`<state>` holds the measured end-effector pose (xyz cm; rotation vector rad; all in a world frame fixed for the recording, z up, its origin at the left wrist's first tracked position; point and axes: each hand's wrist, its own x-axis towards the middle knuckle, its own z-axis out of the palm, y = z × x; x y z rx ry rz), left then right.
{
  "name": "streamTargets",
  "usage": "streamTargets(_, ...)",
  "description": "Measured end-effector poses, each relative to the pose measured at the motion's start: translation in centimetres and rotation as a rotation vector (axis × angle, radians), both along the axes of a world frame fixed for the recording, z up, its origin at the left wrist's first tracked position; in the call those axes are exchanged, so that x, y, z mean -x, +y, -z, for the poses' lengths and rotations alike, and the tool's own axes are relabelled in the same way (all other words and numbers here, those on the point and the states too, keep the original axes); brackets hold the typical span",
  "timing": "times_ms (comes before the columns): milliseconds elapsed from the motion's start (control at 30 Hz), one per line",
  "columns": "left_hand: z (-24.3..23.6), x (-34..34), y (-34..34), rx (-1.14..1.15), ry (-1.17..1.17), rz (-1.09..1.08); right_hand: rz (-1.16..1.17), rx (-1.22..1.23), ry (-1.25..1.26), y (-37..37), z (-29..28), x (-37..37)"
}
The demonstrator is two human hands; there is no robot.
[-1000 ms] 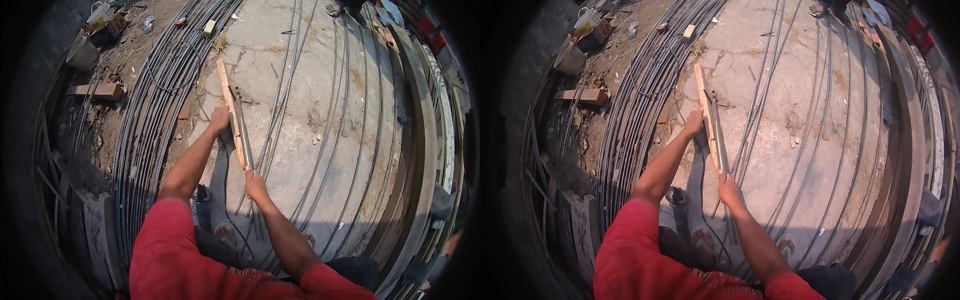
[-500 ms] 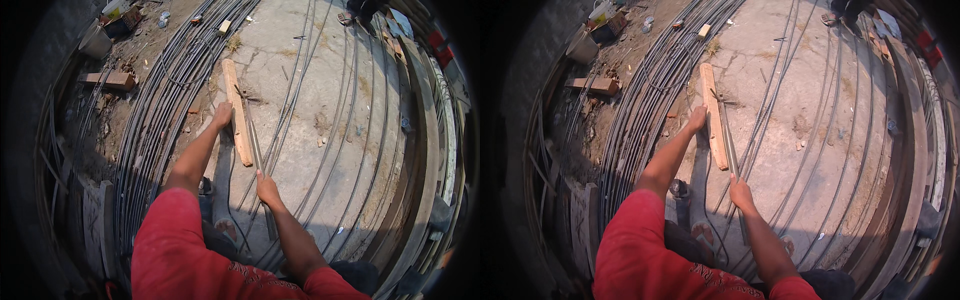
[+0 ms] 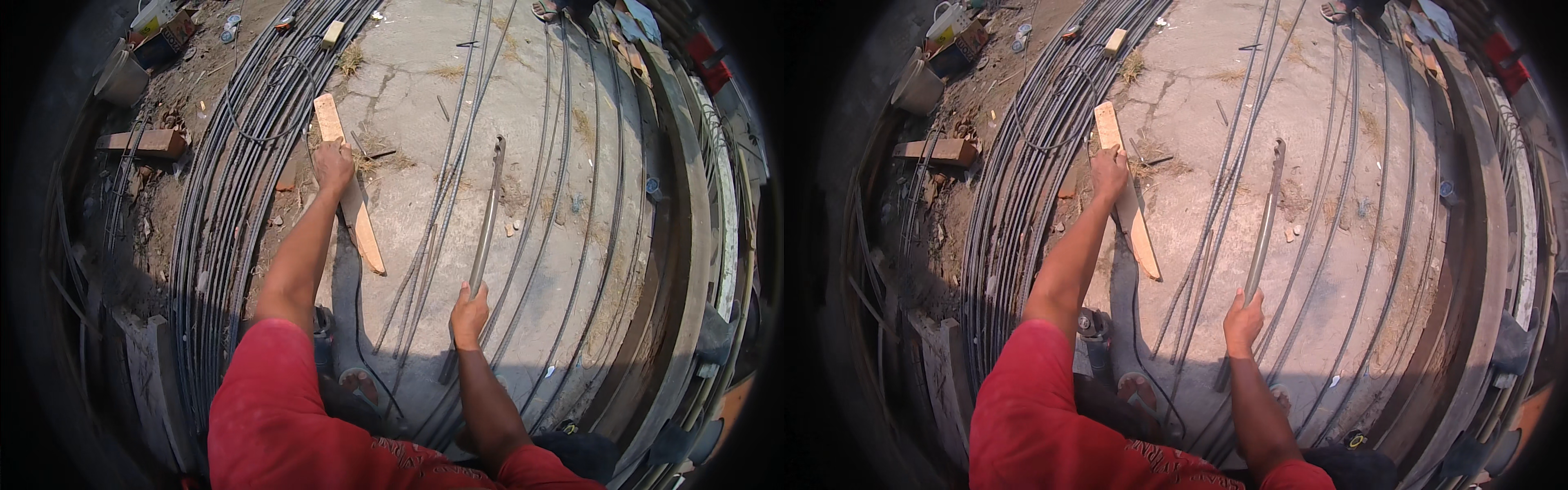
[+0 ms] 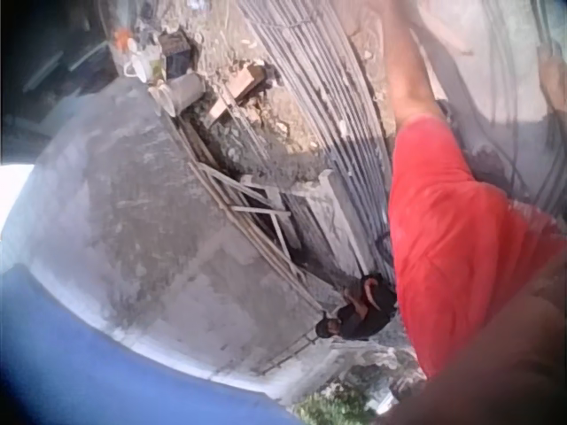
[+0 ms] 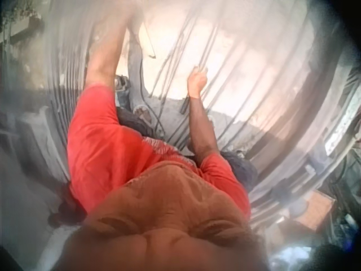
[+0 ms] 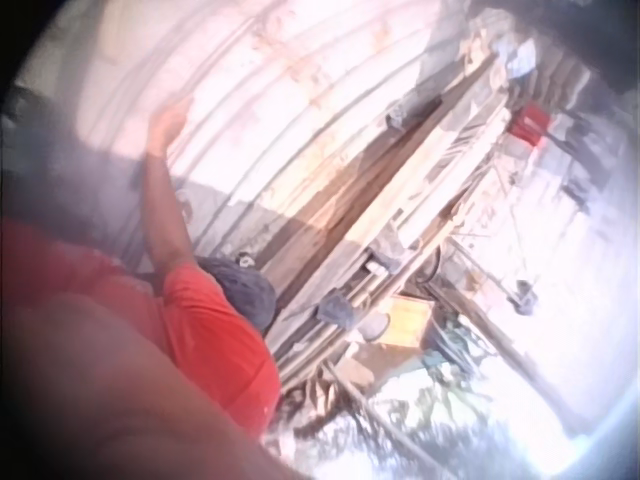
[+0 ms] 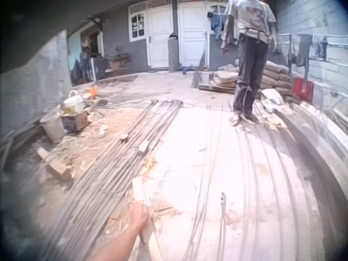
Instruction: The person uses an angle grinder to cut a steel rod resting on a wooden plank. They then pick up the cut pieces and bend them using a long metal bar as a lever against the plank. The person repeats the cutting and bending process for additional steel rods.
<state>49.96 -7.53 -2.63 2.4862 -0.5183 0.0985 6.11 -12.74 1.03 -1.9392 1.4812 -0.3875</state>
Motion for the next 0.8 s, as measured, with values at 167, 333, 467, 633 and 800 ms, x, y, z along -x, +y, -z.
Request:
streamTargets(167, -2.3, 0.8, -5.5, -0.355, -0.045, 0.003, -0.022, 0.099, 0.099, -2.1, 1.7, 2.9)
streamTargets(333, -1.7, -1.8, -4.9, -0.560, -0.184, -0.008, -0.207, 0.236, 0.199, -0.4, -2.5, -1.0)
streamTargets(467, -1.8, -0.7, -6.9, -0.226, 0.086, 0.037, -0.426, 0.315, 0.022, -3.3, -4.7, -6.5)
streamTargets(633, -4.6, 1.7, -5.5, 0.230, 0.281, 0.511, -0.600, 0.295, -0.082, -5.5, -4.2, -17.7)
streamTargets(800, -10.2, 5.9, -2.6, 0.426, 0.419, 0.680, -0.684, -0.155, 0.074, -7.4, -3.9, -22.9)
